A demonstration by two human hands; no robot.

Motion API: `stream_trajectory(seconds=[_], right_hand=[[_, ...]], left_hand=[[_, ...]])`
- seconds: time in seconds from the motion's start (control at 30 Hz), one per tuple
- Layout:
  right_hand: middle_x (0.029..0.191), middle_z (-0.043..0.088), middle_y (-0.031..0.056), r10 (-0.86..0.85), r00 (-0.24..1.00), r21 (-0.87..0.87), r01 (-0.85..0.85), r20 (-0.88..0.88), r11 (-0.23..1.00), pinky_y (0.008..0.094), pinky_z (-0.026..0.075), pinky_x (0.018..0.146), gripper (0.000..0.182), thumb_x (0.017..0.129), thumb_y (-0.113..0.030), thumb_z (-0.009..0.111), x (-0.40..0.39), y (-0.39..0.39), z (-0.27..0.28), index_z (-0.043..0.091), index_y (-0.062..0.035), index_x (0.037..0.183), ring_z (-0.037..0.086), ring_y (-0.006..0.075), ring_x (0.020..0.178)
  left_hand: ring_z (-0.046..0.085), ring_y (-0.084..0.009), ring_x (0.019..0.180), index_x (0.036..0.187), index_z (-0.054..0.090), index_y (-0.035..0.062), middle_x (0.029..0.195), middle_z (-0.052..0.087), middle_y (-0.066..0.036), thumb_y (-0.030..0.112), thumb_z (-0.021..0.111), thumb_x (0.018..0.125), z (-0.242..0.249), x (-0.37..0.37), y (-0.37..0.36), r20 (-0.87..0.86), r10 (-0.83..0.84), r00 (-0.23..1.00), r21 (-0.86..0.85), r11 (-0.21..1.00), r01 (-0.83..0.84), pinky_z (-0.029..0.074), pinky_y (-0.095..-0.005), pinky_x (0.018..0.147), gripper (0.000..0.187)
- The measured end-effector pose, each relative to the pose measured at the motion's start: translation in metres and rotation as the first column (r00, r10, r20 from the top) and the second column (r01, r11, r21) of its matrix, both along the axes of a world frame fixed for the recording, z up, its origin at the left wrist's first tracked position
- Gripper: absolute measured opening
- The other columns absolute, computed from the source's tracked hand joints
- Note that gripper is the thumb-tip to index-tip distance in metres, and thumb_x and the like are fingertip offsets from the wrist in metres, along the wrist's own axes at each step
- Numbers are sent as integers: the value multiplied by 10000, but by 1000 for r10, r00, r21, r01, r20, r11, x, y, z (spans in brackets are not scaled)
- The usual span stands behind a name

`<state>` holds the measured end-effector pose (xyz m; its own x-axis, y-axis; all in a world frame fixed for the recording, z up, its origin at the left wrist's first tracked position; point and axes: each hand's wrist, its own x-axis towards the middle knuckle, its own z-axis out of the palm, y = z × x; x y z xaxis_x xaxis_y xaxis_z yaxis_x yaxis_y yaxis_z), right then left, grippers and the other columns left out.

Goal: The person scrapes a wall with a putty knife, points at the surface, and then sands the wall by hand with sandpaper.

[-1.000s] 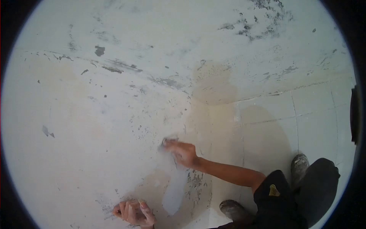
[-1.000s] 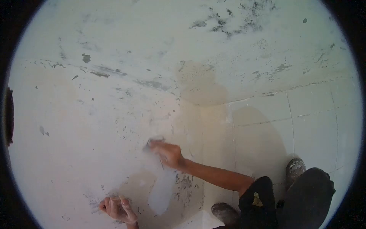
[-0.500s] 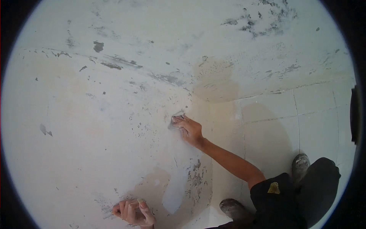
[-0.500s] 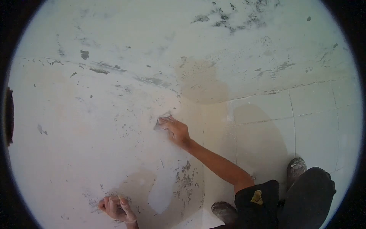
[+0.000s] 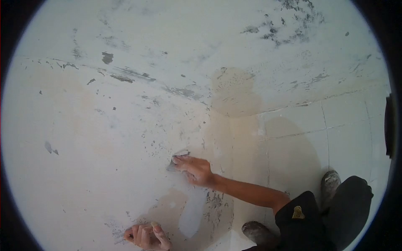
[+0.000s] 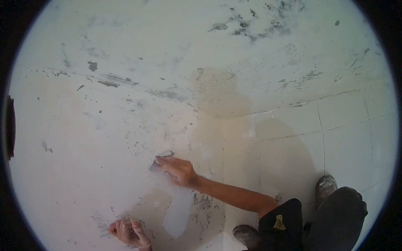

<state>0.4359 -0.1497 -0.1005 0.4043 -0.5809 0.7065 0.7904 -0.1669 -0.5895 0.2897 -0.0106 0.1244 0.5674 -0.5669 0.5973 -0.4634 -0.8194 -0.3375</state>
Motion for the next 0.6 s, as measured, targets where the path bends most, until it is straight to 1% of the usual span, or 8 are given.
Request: stream_trajectory(seconds=[0.03,0.13,0.2,0.37,0.47,0.5,0.57,0.6], right_hand=[[1138,754,149,34,999,-39,-32,27,999,371,601,871,203,937,-80,578,11,-4,-9,738,-26,1050,744,296,1041],[1121,756,150,165,895,229,-73,-415,971,343,590,791,202,939,-41,553,38,-14,-33,726,-44,1043,758,273,979],[1116,755,155,-31,820,364,287,-572,886,324,570,751,260,879,50,524,48,-15,-8,713,-51,1026,762,239,946],[1085,757,140,-33,999,165,28,32,986,316,588,728,328,754,91,571,15,-8,40,701,-70,1009,757,271,930],[1091,762,136,171,831,393,61,-529,918,295,556,845,336,826,101,513,53,-22,-22,718,-25,1061,740,233,999],[1092,763,117,-27,894,431,242,-447,869,294,552,822,314,858,82,530,60,-38,-24,707,-36,1089,740,210,971],[1099,763,109,104,697,402,278,-709,873,293,550,844,278,873,69,549,49,-31,-11,706,-31,1079,740,224,978],[1072,766,102,51,752,350,245,-658,904,333,554,839,245,865,51,555,45,-20,-4,701,-54,1031,733,256,1003]], left_hand=[[383,-181,640,658,460,125,600,423,2,273,563,938,0,1,4,-3,-33,999,-7,999,33,270,-373,851,333],[388,-179,639,658,474,122,590,422,5,277,567,934,1,-6,16,-8,-4,1000,2,1000,4,266,-370,855,330],[393,-178,638,655,483,121,585,427,8,279,568,932,0,-1,11,-5,20,1000,5,1000,-20,265,-370,858,331],[381,-174,628,621,477,137,575,447,17,278,566,927,-1,0,6,17,-37,999,-16,999,38,260,-363,848,348],[380,-174,622,628,483,131,576,454,13,265,568,918,-1,-2,18,9,-31,999,0,1000,31,261,-362,847,331],[380,-174,622,628,483,131,576,454,13,265,568,918,-1,-5,20,13,-30,999,-4,1000,30,261,-362,847,331],[387,-177,623,627,485,123,578,451,10,265,559,916,-2,-2,20,19,13,1000,1,1000,-13,267,-367,858,330],[387,-177,623,627,485,123,578,451,10,265,559,916,-1,1,17,17,0,1000,3,1000,0,267,-367,858,330]])
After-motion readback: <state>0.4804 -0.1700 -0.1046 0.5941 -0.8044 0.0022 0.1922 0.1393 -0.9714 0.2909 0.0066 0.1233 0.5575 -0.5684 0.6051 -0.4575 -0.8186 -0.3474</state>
